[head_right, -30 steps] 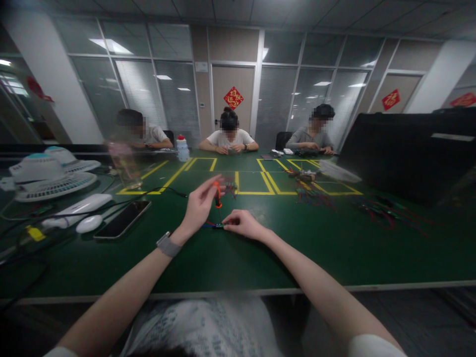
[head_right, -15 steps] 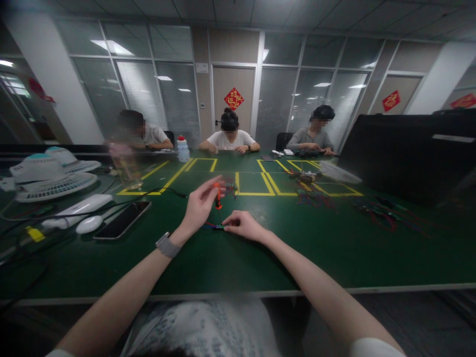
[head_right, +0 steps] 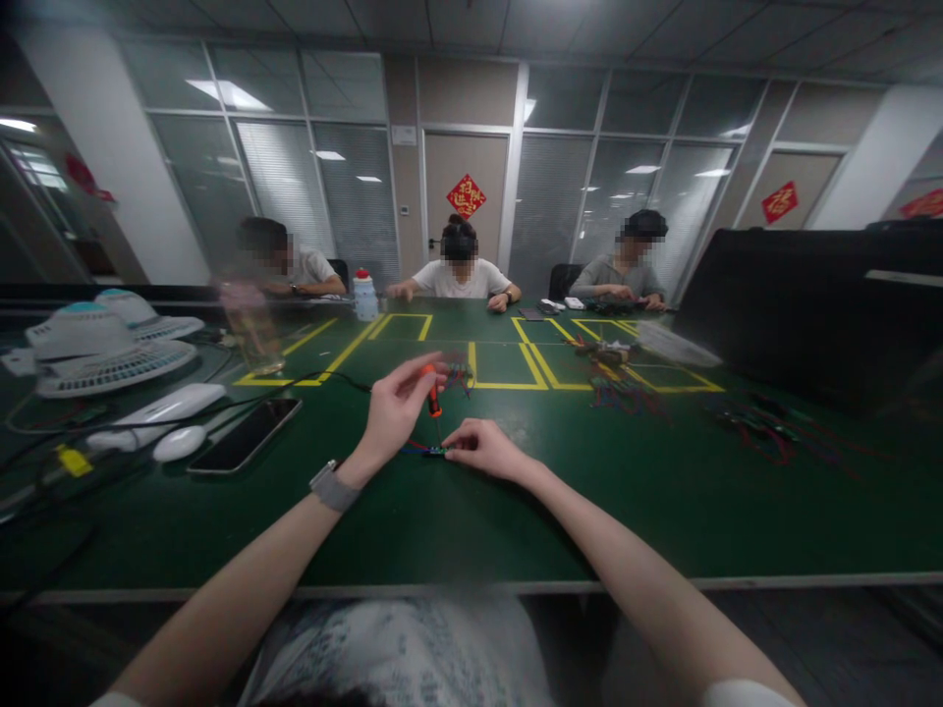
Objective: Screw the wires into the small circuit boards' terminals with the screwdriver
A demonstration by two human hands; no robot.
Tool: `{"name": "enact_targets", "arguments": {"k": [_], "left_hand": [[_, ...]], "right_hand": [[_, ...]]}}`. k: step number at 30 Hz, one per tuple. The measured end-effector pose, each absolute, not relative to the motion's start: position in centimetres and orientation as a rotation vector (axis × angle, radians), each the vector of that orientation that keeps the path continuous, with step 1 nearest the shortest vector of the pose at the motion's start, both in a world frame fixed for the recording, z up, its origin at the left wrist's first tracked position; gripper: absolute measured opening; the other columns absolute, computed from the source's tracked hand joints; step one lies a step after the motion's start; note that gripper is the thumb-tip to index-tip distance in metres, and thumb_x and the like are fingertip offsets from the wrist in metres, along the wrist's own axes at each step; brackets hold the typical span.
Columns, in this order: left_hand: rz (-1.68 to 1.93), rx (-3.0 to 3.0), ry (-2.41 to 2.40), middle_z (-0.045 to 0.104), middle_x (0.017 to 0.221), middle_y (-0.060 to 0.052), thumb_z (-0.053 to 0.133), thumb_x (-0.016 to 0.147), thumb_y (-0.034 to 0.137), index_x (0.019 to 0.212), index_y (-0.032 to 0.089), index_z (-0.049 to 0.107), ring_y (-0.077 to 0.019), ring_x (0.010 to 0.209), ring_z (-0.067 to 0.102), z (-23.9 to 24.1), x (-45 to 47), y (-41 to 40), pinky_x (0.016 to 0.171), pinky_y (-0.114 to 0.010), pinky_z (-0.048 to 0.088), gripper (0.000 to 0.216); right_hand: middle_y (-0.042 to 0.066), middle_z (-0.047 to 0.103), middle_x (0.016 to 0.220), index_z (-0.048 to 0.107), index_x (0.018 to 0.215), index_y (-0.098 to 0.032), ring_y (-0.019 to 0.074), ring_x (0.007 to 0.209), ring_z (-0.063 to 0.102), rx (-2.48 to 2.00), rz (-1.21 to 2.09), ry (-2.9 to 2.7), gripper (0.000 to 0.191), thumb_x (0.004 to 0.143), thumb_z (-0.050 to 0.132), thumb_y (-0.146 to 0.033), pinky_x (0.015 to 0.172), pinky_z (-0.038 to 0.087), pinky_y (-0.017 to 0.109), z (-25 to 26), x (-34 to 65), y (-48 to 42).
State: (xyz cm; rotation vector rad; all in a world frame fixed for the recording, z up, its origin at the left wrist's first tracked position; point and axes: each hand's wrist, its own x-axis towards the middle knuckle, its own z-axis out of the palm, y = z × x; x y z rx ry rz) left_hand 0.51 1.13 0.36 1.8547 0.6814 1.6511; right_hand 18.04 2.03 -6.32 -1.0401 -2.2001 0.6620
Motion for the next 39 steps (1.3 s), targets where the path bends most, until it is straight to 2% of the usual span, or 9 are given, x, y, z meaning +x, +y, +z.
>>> {"name": "enact_targets", "arguments": {"k": [4, 11, 18, 22, 25, 28, 32, 36, 39], "left_hand": [[1.767, 1.952, 0.78, 0.061, 0.094, -0.005, 0.063, 0.083, 0.03, 0.098, 0.02, 0.07, -0.0144, 0.088, 0.061, 0.34, 0.34, 1.07, 0.071, -0.022, 0.052, 0.019], [1.649, 1.846, 0.662, 0.063, 0.121, -0.009, 0.045, 0.094, 0.029, 0.125, 0.02, 0.057, -0.0172, 0.102, 0.064, -0.11, 0.48, 1.64, 0.085, -0.029, 0.054, 0.035], [1.773, 1.977, 0.824, 0.063, 0.097, -0.005, 0.064, 0.083, 0.03, 0.098, 0.02, 0.07, -0.015, 0.089, 0.062, 0.27, 0.21, 1.11, 0.073, -0.023, 0.052, 0.019], [1.7, 1.93, 0.745, 0.062, 0.117, -0.008, 0.046, 0.094, 0.029, 0.115, 0.022, 0.065, -0.0164, 0.105, 0.061, 0.13, 0.28, 1.37, 0.088, -0.028, 0.051, 0.029], [1.599, 1.808, 0.639, 0.062, 0.123, -0.009, 0.045, 0.094, 0.03, 0.125, 0.021, 0.057, -0.0172, 0.101, 0.064, 0.03, 0.48, 1.47, 0.085, -0.03, 0.054, 0.035], [1.631, 1.845, 0.693, 0.067, 0.106, -0.008, 0.056, 0.088, 0.029, 0.114, 0.019, 0.065, -0.0157, 0.088, 0.066, 0.17, 0.5, 1.19, 0.075, -0.026, 0.055, 0.029], [1.744, 1.957, 0.802, 0.064, 0.096, -0.005, 0.062, 0.085, 0.03, 0.097, 0.02, 0.07, -0.0157, 0.091, 0.062, 0.33, 0.34, 0.81, 0.074, -0.023, 0.052, 0.018], [1.689, 1.935, 0.75, 0.062, 0.115, -0.008, 0.044, 0.095, 0.029, 0.117, 0.023, 0.063, -0.0166, 0.103, 0.061, -0.04, 0.44, 1.07, 0.088, -0.028, 0.051, 0.03], [1.641, 1.853, 0.694, 0.063, 0.121, -0.009, 0.044, 0.095, 0.029, 0.127, 0.022, 0.056, -0.0171, 0.102, 0.064, -0.31, 0.59, 1.25, 0.086, -0.029, 0.053, 0.035]], "right_hand": [[0.003, 0.061, 0.078, 0.074, 0.094, -0.014, 0.011, 0.061, 0.054, -1.059, 0.692, -2.176, 0.023, 0.079, 0.069, -0.031, 0.06, 0.044, 0.024, -6.29, 17.93, 1.94], [0.003, 0.059, 0.076, 0.075, 0.093, -0.014, 0.012, 0.062, 0.055, -1.061, 0.701, -2.173, 0.021, 0.079, 0.068, -0.029, 0.063, 0.045, 0.026, -6.07, 17.85, 1.7], [0.003, 0.059, 0.077, 0.074, 0.092, -0.015, 0.0122, 0.061, 0.055, -1.059, 0.701, -2.177, 0.021, 0.079, 0.068, -0.03, 0.061, 0.044, 0.025, -6.16, 17.87, 1.76], [0.003, 0.059, 0.076, 0.074, 0.091, -0.015, 0.0128, 0.063, 0.055, -1.057, 0.695, -2.172, 0.02, 0.079, 0.069, -0.029, 0.063, 0.045, 0.026, -6.12, 17.84, 1.73], [0.003, 0.06, 0.077, 0.075, 0.091, -0.015, 0.0133, 0.064, 0.056, -1.066, 0.689, -2.175, 0.02, 0.078, 0.069, -0.029, 0.064, 0.045, 0.026, -6.03, 17.85, 1.67], [0.003, 0.06, 0.076, 0.075, 0.092, -0.016, 0.0135, 0.065, 0.056, -1.073, 0.692, -2.181, 0.021, 0.079, 0.068, -0.03, 0.064, 0.045, 0.026, -6.04, 17.88, 1.66], [0.004, 0.061, 0.078, 0.075, 0.091, -0.015, 0.013, 0.064, 0.057, -1.063, 0.718, -2.159, 0.021, 0.078, 0.069, -0.03, 0.064, 0.046, 0.026, -6.27, 17.9, 1.78], [0.004, 0.062, 0.079, 0.075, 0.091, -0.015, 0.0135, 0.065, 0.058, -1.048, 0.704, -2.17, 0.021, 0.079, 0.069, -0.031, 0.065, 0.047, 0.026, -6.38, 17.89, 1.85], [0.004, 0.063, 0.08, 0.075, 0.091, -0.015, 0.0139, 0.066, 0.058, -1.062, 0.698, -2.175, 0.02, 0.079, 0.069, -0.03, 0.066, 0.047, 0.027, -6.32, 17.9, 1.79]]}}
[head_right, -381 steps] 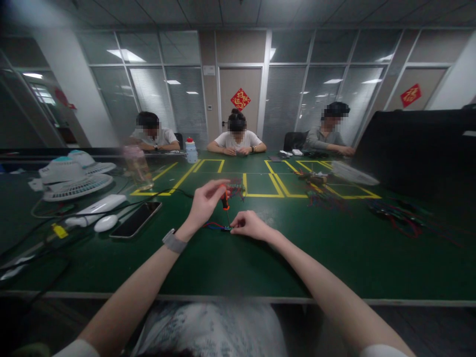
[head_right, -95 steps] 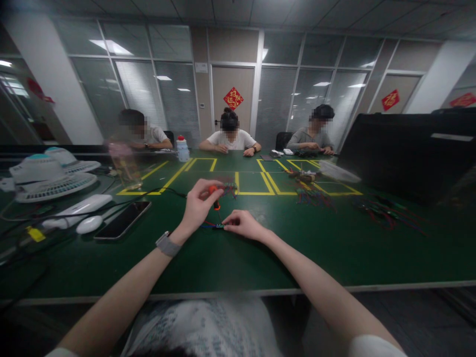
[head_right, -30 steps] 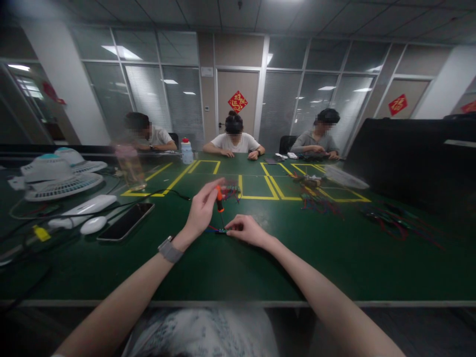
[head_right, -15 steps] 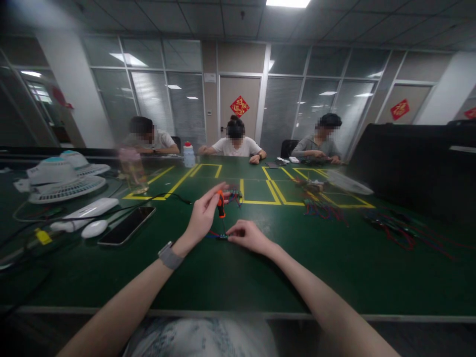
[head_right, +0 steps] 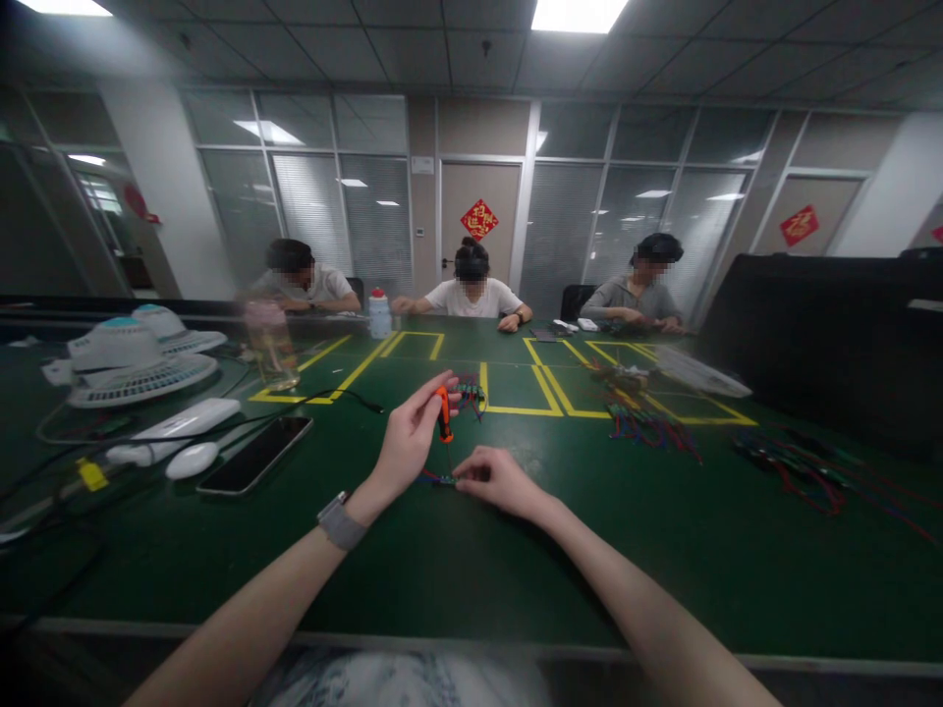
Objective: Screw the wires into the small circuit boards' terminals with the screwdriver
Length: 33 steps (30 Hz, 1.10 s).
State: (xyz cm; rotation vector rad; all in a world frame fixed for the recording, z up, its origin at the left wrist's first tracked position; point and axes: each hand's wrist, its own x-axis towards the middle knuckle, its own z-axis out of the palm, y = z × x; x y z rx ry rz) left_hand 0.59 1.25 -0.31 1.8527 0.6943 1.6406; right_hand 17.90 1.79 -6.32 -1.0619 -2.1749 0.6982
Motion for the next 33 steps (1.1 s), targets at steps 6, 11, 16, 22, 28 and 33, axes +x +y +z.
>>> {"name": "enact_targets", "arguments": {"k": [6, 11, 16, 22, 28, 33], "left_hand": [[1.758, 1.964, 0.832, 0.063, 0.097, -0.005, 0.062, 0.085, 0.031, 0.099, 0.021, 0.069, -0.0154, 0.089, 0.062, 0.1, 0.33, 0.76, 0.074, -0.023, 0.052, 0.019], [1.674, 1.911, 0.748, 0.061, 0.12, -0.009, 0.042, 0.095, 0.028, 0.121, 0.022, 0.061, -0.0173, 0.106, 0.061, 0.04, 0.31, 1.08, 0.09, -0.03, 0.051, 0.032], [1.623, 1.883, 0.716, 0.066, 0.108, -0.007, 0.053, 0.09, 0.028, 0.117, 0.021, 0.063, -0.0163, 0.093, 0.065, 0.09, 0.34, 1.08, 0.079, -0.027, 0.054, 0.029], [1.753, 1.971, 0.865, 0.059, 0.093, -0.005, 0.062, 0.085, 0.03, 0.094, 0.02, 0.07, -0.0148, 0.086, 0.061, 0.33, 0.06, 0.81, 0.074, -0.024, 0.051, 0.016], [1.64, 1.914, 0.73, 0.065, 0.113, -0.008, 0.043, 0.095, 0.03, 0.122, 0.021, 0.06, -0.0166, 0.094, 0.065, -0.11, 0.14, 1.19, 0.082, -0.028, 0.053, 0.032], [1.679, 2.007, 0.796, 0.064, 0.097, -0.006, 0.056, 0.089, 0.032, 0.105, 0.022, 0.068, -0.0159, 0.089, 0.062, -0.01, 0.15, 0.76, 0.076, -0.024, 0.052, 0.023]], "right_hand": [[0.004, 0.062, 0.079, 0.075, 0.092, -0.016, 0.0141, 0.067, 0.058, -1.07, 0.695, -2.178, 0.019, 0.079, 0.069, -0.029, 0.066, 0.047, 0.027, -6.42, 18.04, 1.85], [0.004, 0.061, 0.08, 0.075, 0.092, -0.016, 0.0146, 0.068, 0.058, -1.071, 0.669, -2.195, 0.019, 0.08, 0.068, -0.028, 0.066, 0.047, 0.027, -6.51, 17.99, 1.92], [0.004, 0.062, 0.08, 0.075, 0.092, -0.016, 0.0143, 0.068, 0.057, -1.089, 0.673, -2.185, 0.018, 0.078, 0.069, -0.026, 0.066, 0.047, 0.026, -6.53, 17.89, 1.87], [0.004, 0.062, 0.081, 0.075, 0.092, -0.018, 0.0145, 0.07, 0.058, -1.07, 0.645, -2.192, 0.017, 0.079, 0.068, -0.026, 0.068, 0.047, 0.026, -6.7, 17.9, 1.9], [0.004, 0.063, 0.081, 0.075, 0.092, -0.019, 0.0144, 0.069, 0.058, -1.065, 0.646, -2.205, 0.016, 0.079, 0.069, -0.027, 0.066, 0.047, 0.026, -6.83, 17.93, 2.03], [0.003, 0.062, 0.081, 0.075, 0.091, -0.018, 0.0138, 0.068, 0.058, -1.074, 0.649, -2.19, 0.016, 0.078, 0.069, -0.026, 0.065, 0.047, 0.025, -6.71, 17.83, 2.02]]}}
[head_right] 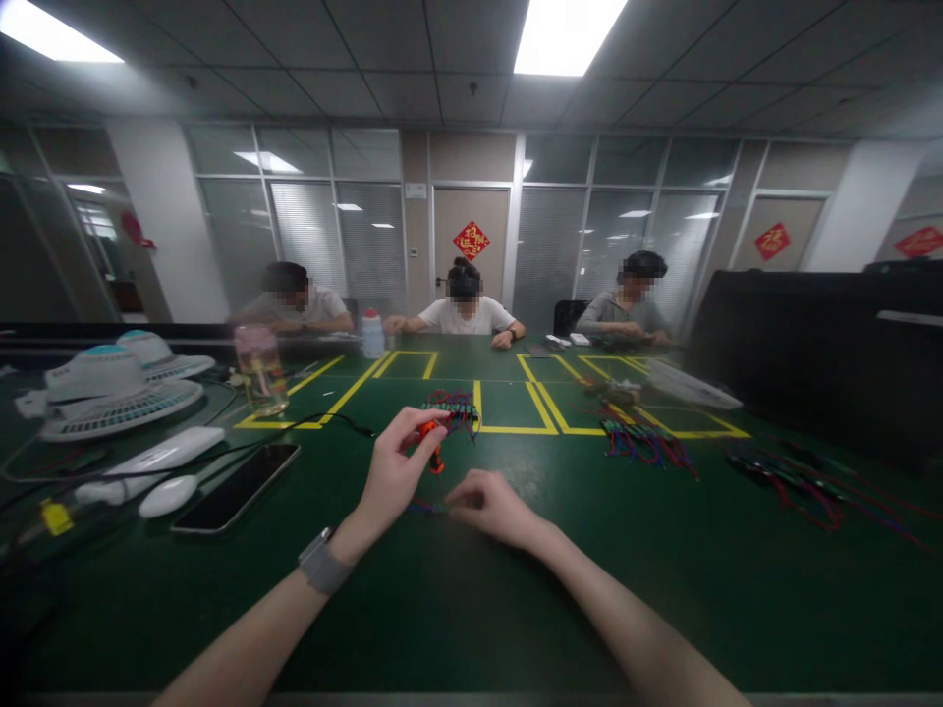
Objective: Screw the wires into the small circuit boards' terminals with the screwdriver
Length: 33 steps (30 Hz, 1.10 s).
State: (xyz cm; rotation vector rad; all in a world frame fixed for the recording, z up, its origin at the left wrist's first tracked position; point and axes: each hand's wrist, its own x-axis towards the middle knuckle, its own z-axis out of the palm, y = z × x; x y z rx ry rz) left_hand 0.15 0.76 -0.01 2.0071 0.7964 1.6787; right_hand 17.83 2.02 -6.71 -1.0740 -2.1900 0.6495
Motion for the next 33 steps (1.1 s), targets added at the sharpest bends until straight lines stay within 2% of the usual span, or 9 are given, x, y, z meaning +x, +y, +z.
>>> {"name": "enact_targets", "arguments": {"k": [6, 10, 13, 17, 19, 24, 29, 33], "left_hand": [[1.603, 1.93, 0.714, 0.061, 0.122, -0.008, 0.041, 0.096, 0.029, 0.13, 0.024, 0.054, -0.0167, 0.099, 0.064, -0.43, 0.33, 1.03, 0.083, -0.028, 0.053, 0.036], [1.647, 1.957, 0.751, 0.064, 0.104, -0.006, 0.054, 0.09, 0.029, 0.116, 0.023, 0.063, -0.0161, 0.09, 0.064, -0.38, 0.31, 1.03, 0.077, -0.026, 0.054, 0.029], [1.725, 2.0, 0.848, 0.061, 0.097, -0.005, 0.06, 0.086, 0.031, 0.105, 0.023, 0.068, -0.0156, 0.089, 0.061, -0.16, 0.14, 0.92, 0.075, -0.024, 0.053, 0.022], [1.696, 1.959, 0.812, 0.059, 0.116, -0.008, 0.044, 0.094, 0.029, 0.119, 0.024, 0.062, -0.0168, 0.1, 0.061, -0.15, 0.02, 1.15, 0.084, -0.028, 0.052, 0.031], [1.669, 1.919, 0.756, 0.06, 0.12, -0.008, 0.044, 0.095, 0.028, 0.123, 0.023, 0.059, -0.0178, 0.103, 0.061, -0.22, 0.01, 1.3, 0.086, -0.029, 0.052, 0.033], [1.713, 1.971, 0.826, 0.063, 0.101, -0.005, 0.058, 0.087, 0.03, 0.108, 0.023, 0.067, -0.0166, 0.092, 0.062, -0.19, 0.05, 1.22, 0.075, -0.025, 0.052, 0.023], [1.638, 1.93, 0.726, 0.061, 0.116, -0.007, 0.046, 0.094, 0.029, 0.122, 0.024, 0.06, -0.0167, 0.099, 0.062, -0.25, 0.15, 1.17, 0.082, -0.027, 0.053, 0.032], [1.676, 1.945, 0.79, 0.062, 0.102, -0.006, 0.057, 0.088, 0.03, 0.111, 0.023, 0.066, -0.0164, 0.091, 0.062, -0.27, 0.03, 1.18, 0.076, -0.026, 0.053, 0.026]], "right_hand": [[0.004, 0.063, 0.081, 0.075, 0.092, -0.018, 0.0145, 0.07, 0.058, -1.085, 0.649, -2.195, 0.016, 0.078, 0.069, -0.023, 0.066, 0.045, 0.025, -6.29, 17.64, 1.76], [0.004, 0.063, 0.082, 0.076, 0.093, -0.019, 0.0146, 0.072, 0.057, -1.105, 0.62, -2.209, 0.017, 0.078, 0.07, -0.024, 0.067, 0.044, 0.025, -6.08, 17.64, 1.62], [0.003, 0.063, 0.083, 0.076, 0.094, -0.02, 0.014, 0.071, 0.057, -1.104, 0.628, -2.209, 0.017, 0.078, 0.07, -0.025, 0.067, 0.045, 0.025, -6.1, 17.66, 1.66], [0.004, 0.064, 0.081, 0.076, 0.091, -0.018, 0.0139, 0.069, 0.058, -1.111, 0.646, -2.183, 0.016, 0.077, 0.07, -0.022, 0.066, 0.046, 0.025, -6.2, 17.6, 1.69], [0.004, 0.064, 0.08, 0.076, 0.09, -0.017, 0.0143, 0.07, 0.059, -1.103, 0.654, -2.179, 0.015, 0.077, 0.07, -0.021, 0.066, 0.046, 0.025, -6.14, 17.54, 1.62], [0.004, 0.064, 0.08, 0.076, 0.089, -0.017, 0.0149, 0.072, 0.059, -1.11, 0.658, -2.178, 0.015, 0.076, 0.071, -0.02, 0.067, 0.047, 0.025, -5.74, 17.44, 1.38], [0.004, 0.064, 0.079, 0.076, 0.09, -0.018, 0.0146, 0.07, 0.059, -1.106, 0.64, -2.189, 0.015, 0.076, 0.07, -0.02, 0.066, 0.047, 0.025, -5.69, 17.43, 1.44], [0.004, 0.064, 0.079, 0.076, 0.09, -0.017, 0.0148, 0.071, 0.059, -1.102, 0.647, -2.189, 0.015, 0.076, 0.07, -0.018, 0.067, 0.047, 0.024, -5.89, 17.49, 1.57]]}}
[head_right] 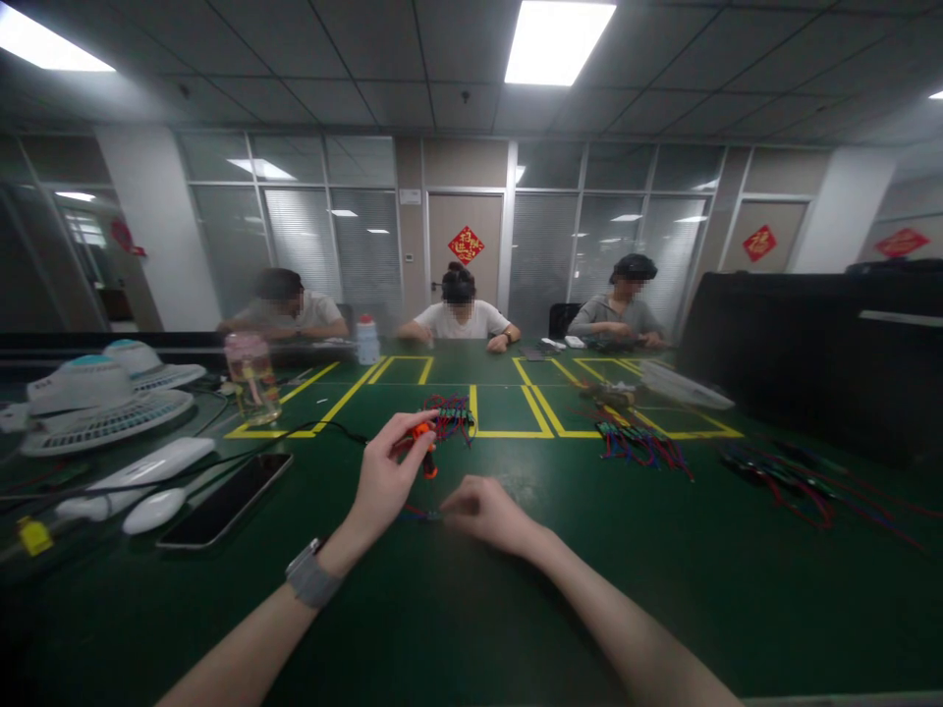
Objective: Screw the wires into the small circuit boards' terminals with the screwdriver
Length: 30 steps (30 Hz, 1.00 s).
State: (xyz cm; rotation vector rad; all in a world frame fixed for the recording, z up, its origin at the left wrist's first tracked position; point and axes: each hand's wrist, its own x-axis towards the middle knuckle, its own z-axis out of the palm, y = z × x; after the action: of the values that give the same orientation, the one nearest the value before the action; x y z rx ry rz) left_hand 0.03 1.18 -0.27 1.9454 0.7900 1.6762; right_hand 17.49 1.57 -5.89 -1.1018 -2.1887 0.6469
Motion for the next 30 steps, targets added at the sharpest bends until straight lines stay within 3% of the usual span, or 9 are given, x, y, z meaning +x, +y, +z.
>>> {"name": "enact_targets", "arguments": {"k": [3, 8, 12, 14, 19, 21, 26, 30], "left_hand": [[1.717, 1.979, 0.855, 0.061, 0.101, -0.006, 0.058, 0.088, 0.032, 0.105, 0.022, 0.069, -0.0167, 0.092, 0.061, -0.11, -0.1, 1.11, 0.08, -0.027, 0.052, 0.023], [1.58, 1.859, 0.693, 0.063, 0.117, -0.009, 0.045, 0.094, 0.03, 0.126, 0.022, 0.058, -0.0168, 0.098, 0.064, 0.05, -0.06, 1.25, 0.087, -0.031, 0.052, 0.035], [1.674, 1.922, 0.803, 0.064, 0.1, -0.006, 0.06, 0.086, 0.03, 0.107, 0.021, 0.068, -0.0166, 0.091, 0.063, -0.04, -0.09, 1.33, 0.077, -0.026, 0.053, 0.025], [1.715, 1.962, 0.847, 0.062, 0.101, -0.006, 0.061, 0.085, 0.031, 0.104, 0.022, 0.07, -0.0167, 0.094, 0.062, -0.03, -0.12, 1.29, 0.079, -0.026, 0.052, 0.022], [1.572, 1.878, 0.697, 0.062, 0.121, -0.009, 0.043, 0.095, 0.03, 0.125, 0.022, 0.058, -0.0175, 0.103, 0.063, 0.14, 0.04, 1.19, 0.09, -0.031, 0.051, 0.034], [1.539, 1.853, 0.684, 0.065, 0.114, -0.008, 0.049, 0.092, 0.03, 0.123, 0.021, 0.06, -0.017, 0.095, 0.066, 0.17, 0.11, 1.17, 0.083, -0.029, 0.054, 0.034], [1.685, 1.964, 0.841, 0.062, 0.092, -0.005, 0.064, 0.083, 0.031, 0.097, 0.021, 0.071, -0.0152, 0.084, 0.063, 0.2, -0.09, 0.9, 0.072, -0.024, 0.053, 0.019], [1.669, 2.017, 0.831, 0.062, 0.111, -0.007, 0.045, 0.094, 0.03, 0.113, 0.023, 0.066, -0.0173, 0.103, 0.061, 0.14, -0.13, 0.81, 0.093, -0.031, 0.049, 0.029]], "right_hand": [[0.004, 0.064, 0.08, 0.076, 0.09, -0.016, 0.0146, 0.071, 0.059, -1.1, 0.645, -2.195, 0.015, 0.076, 0.069, -0.018, 0.066, 0.047, 0.024, -6.14, 17.55, 1.73], [0.004, 0.064, 0.08, 0.076, 0.091, -0.017, 0.0138, 0.068, 0.058, -1.081, 0.657, -2.191, 0.016, 0.076, 0.069, -0.019, 0.064, 0.046, 0.024, -6.48, 17.62, 2.0], [0.004, 0.063, 0.079, 0.076, 0.09, -0.017, 0.0138, 0.069, 0.058, -1.076, 0.668, -2.185, 0.015, 0.077, 0.069, -0.02, 0.065, 0.046, 0.024, -6.43, 17.69, 1.91], [0.004, 0.063, 0.08, 0.075, 0.09, -0.017, 0.0137, 0.068, 0.058, -1.075, 0.667, -2.188, 0.015, 0.077, 0.069, -0.02, 0.064, 0.046, 0.024, -6.41, 17.73, 1.82], [0.004, 0.063, 0.081, 0.075, 0.091, -0.018, 0.0139, 0.068, 0.058, -1.094, 0.649, -2.193, 0.015, 0.078, 0.069, -0.022, 0.065, 0.047, 0.024, -6.56, 17.77, 1.85], [0.004, 0.064, 0.082, 0.075, 0.091, -0.018, 0.0142, 0.07, 0.059, -1.084, 0.645, -2.201, 0.015, 0.078, 0.068, -0.023, 0.066, 0.047, 0.024, -6.62, 17.79, 1.95], [0.004, 0.063, 0.083, 0.075, 0.091, -0.018, 0.014, 0.069, 0.058, -1.078, 0.651, -2.204, 0.016, 0.078, 0.068, -0.024, 0.065, 0.047, 0.024, -6.67, 17.84, 2.04], [0.004, 0.063, 0.083, 0.075, 0.09, -0.018, 0.0145, 0.069, 0.058, -1.079, 0.643, -2.208, 0.015, 0.078, 0.068, -0.023, 0.065, 0.046, 0.025, -6.67, 17.89, 1.95]]}}
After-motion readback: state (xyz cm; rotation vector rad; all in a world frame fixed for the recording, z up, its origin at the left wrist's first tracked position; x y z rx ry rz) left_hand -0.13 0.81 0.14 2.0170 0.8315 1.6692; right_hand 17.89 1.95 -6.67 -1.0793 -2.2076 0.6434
